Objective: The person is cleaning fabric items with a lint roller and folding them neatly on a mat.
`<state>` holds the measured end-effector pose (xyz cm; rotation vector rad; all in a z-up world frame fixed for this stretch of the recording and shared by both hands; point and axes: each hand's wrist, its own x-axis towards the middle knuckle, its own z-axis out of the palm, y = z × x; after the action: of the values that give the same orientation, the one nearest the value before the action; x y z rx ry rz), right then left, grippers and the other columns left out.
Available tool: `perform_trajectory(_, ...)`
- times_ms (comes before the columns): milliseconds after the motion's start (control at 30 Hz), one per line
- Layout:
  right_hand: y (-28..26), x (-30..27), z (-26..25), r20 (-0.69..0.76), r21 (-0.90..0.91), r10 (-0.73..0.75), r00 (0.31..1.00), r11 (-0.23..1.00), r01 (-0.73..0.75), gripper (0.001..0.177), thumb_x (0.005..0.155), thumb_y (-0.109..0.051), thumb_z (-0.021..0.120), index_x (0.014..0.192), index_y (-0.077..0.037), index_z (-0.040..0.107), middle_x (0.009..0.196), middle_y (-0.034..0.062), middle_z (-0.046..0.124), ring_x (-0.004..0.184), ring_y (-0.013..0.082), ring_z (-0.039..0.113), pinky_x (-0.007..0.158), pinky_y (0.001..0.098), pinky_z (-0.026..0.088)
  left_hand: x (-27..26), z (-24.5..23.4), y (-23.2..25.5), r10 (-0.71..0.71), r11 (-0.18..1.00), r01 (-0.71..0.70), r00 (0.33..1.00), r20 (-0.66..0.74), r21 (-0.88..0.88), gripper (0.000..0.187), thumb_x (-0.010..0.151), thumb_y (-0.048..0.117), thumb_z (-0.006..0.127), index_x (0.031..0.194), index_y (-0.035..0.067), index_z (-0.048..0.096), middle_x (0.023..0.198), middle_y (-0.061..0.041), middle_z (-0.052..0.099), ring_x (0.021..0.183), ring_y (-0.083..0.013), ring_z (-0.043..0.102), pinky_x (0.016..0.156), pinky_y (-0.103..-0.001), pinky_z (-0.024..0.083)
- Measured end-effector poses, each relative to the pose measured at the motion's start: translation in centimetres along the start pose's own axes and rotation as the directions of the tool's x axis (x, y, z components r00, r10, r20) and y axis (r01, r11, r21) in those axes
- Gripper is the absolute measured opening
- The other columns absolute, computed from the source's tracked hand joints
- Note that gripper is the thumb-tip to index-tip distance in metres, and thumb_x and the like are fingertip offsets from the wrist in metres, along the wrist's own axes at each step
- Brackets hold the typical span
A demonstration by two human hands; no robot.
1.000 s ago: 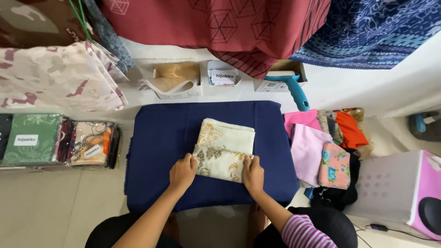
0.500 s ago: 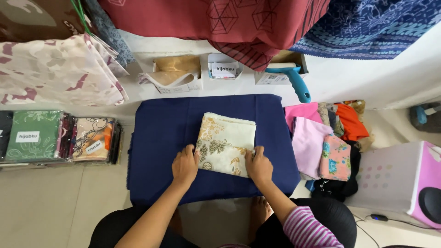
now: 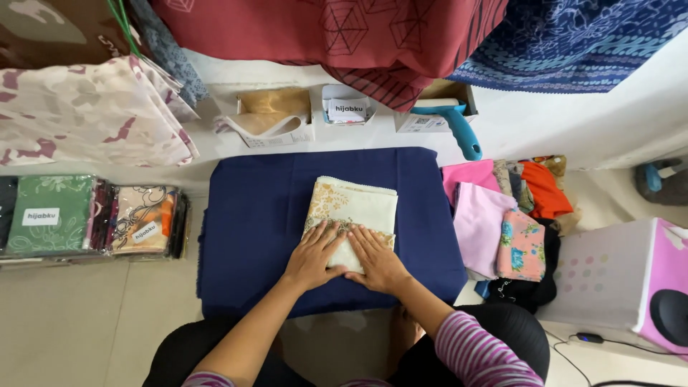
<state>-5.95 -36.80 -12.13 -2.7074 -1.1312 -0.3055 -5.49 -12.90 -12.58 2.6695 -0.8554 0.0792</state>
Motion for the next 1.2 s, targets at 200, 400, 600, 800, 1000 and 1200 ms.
perform_trajectory(200,2.1,-2.0,-0.5,0.149,-0.022,0.039,0.988,0.999,-0.036,0.112,0.086,-0.079,0.055,0.160,0.000,0.024,0.165,0.0232,0.026,0.153,0.0384,0.026,0.126,0.0459,0.022,0.2,-1.7,-1.0,-0.047,0.999,0.044,0.980,0.191,0.016,0.114,0.073,0.095,0.046,0.161,0.026,0.030,0.168,-0.005,0.027,0.155,-0.0310,0.020,0.126,-0.048,0.018)
perform_trajectory(400,4.9,-4.7,-0.5,0.242,-0.030,0.046,0.969,0.999,-0.040,0.113,0.085,-0.069,0.061,0.162,0.000,0.015,0.168,0.0237,0.019,0.154,0.0380,0.021,0.126,0.0433,0.023,-0.3,-4.2,-4.1,-0.092,0.992,0.065,0.956,0.279,0.104,0.107,0.073,0.074,0.071,0.159,0.023,0.034,0.168,-0.004,0.029,0.151,-0.0352,0.032,0.123,-0.059,0.024)
perform_trajectory(600,7.2,-4.1,-0.3,0.110,-0.061,-0.120,0.987,0.990,0.127,0.091,0.084,-0.047,0.055,0.157,0.004,0.033,0.158,0.0269,0.039,0.142,0.0390,0.045,0.116,0.0395,0.041,1.0,-8.0,-5.0,-0.139,0.990,0.116,0.884,0.446,0.080,0.075,0.088,0.050,0.058,0.157,0.030,0.038,0.167,0.006,0.033,0.154,-0.0264,0.031,0.129,-0.056,0.007)
perform_trajectory(800,11.1,-1.1,-4.3,0.579,0.311,0.299,0.759,0.779,-0.544,0.061,0.097,-0.063,0.036,0.097,-0.019,0.078,0.098,0.0072,0.080,0.103,0.0302,0.074,0.097,0.0454,0.056,2.7,-1.1,-10.4,-0.397,0.886,0.442,0.879,0.264,-0.139,0.067,0.105,0.071,0.026,0.132,0.025,0.068,0.138,0.011,0.066,0.143,-0.0089,0.046,0.118,-0.046,0.017)
perform_trajectory(1000,10.6,1.4,-6.9,0.497,0.570,0.464,0.733,0.462,-0.679,0.045,0.091,-0.047,0.063,0.119,-0.015,0.077,0.111,0.0165,0.077,0.112,0.0397,0.069,0.096,0.0504,0.054,5.8,0.9,-9.3,-0.394,0.918,0.397,0.911,-0.121,0.001,0.041,0.111,0.046,0.036,0.125,0.019,0.064,0.102,-0.001,0.078,0.114,-0.0149,0.067,0.106,-0.043,0.035)
perform_trajectory(1200,11.4,2.6,-2.3,0.408,0.787,0.675,0.615,0.081,-0.611,0.034,0.082,-0.030,0.088,0.106,-0.009,0.077,0.091,0.0096,0.078,0.086,0.0191,0.072,0.079,0.0351,0.058,8.8,1.5,-8.3,-0.358,0.869,0.468,0.817,-0.452,0.158,0.033,0.110,0.044,0.045,0.092,0.020,0.060,0.053,0.001,0.062,0.062,-0.0187,0.070,0.083,-0.038,0.048)
